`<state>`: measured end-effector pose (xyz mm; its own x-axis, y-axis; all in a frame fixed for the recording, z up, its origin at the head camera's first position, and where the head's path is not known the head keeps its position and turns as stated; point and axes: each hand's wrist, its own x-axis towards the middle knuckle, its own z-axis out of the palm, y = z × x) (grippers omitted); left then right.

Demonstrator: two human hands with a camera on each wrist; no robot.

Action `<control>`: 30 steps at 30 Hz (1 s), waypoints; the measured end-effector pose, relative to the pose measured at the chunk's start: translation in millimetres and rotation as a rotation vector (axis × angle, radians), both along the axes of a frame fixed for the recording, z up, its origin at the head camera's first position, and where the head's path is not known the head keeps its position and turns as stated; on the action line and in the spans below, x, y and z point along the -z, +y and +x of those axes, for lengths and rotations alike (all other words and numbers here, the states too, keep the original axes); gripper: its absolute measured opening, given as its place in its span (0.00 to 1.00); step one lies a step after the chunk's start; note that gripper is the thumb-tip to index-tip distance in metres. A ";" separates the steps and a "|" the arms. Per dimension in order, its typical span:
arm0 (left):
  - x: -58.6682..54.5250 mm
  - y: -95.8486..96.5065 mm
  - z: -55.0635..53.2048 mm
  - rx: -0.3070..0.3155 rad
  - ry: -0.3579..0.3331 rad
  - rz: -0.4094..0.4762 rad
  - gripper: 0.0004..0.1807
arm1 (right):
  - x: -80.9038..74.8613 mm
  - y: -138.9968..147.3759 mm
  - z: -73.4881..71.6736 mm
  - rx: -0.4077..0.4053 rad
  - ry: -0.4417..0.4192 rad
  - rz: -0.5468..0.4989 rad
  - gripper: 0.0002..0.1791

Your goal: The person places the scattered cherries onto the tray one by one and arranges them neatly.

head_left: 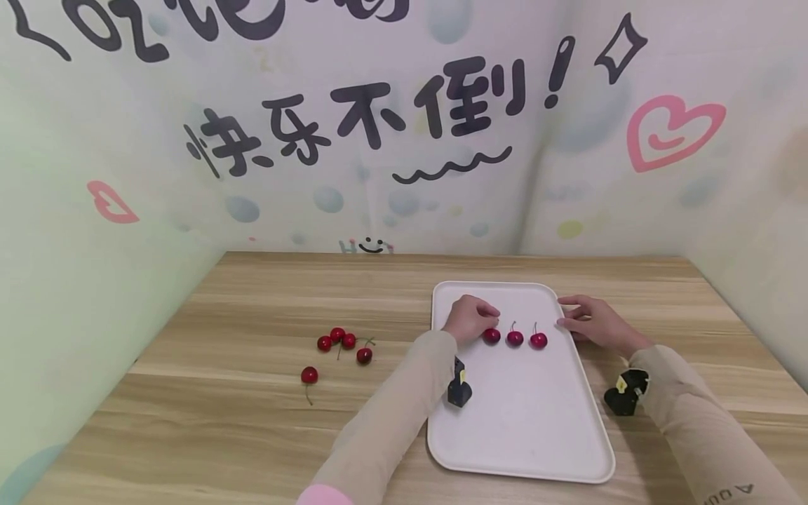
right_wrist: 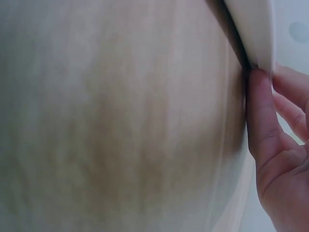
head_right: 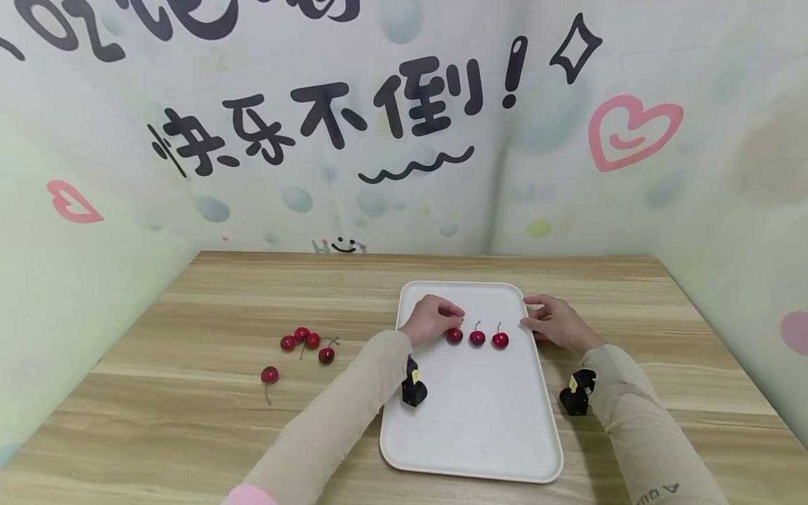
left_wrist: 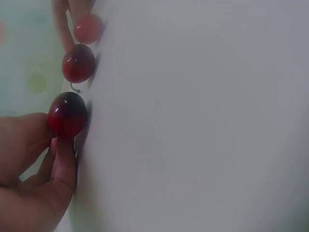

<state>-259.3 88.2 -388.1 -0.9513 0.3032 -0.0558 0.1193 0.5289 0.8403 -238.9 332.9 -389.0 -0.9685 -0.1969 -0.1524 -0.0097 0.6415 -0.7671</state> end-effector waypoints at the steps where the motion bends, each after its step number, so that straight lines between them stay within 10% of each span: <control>1: 0.0 -0.1 -0.2 0.002 0.003 0.000 0.07 | 0.1 0.1 0.0 0.000 0.000 -0.001 0.32; 30: -5.8 -10.8 -6.4 0.058 -0.060 -0.012 0.08 | -0.6 -0.1 0.6 0.010 -0.013 -0.002 0.32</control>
<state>-265.7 77.4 -382.3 -0.9271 0.3563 -0.1158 0.0997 0.5327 0.8404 -238.3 332.9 -388.4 -0.9684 -0.1871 -0.1649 0.0072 0.6399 -0.7684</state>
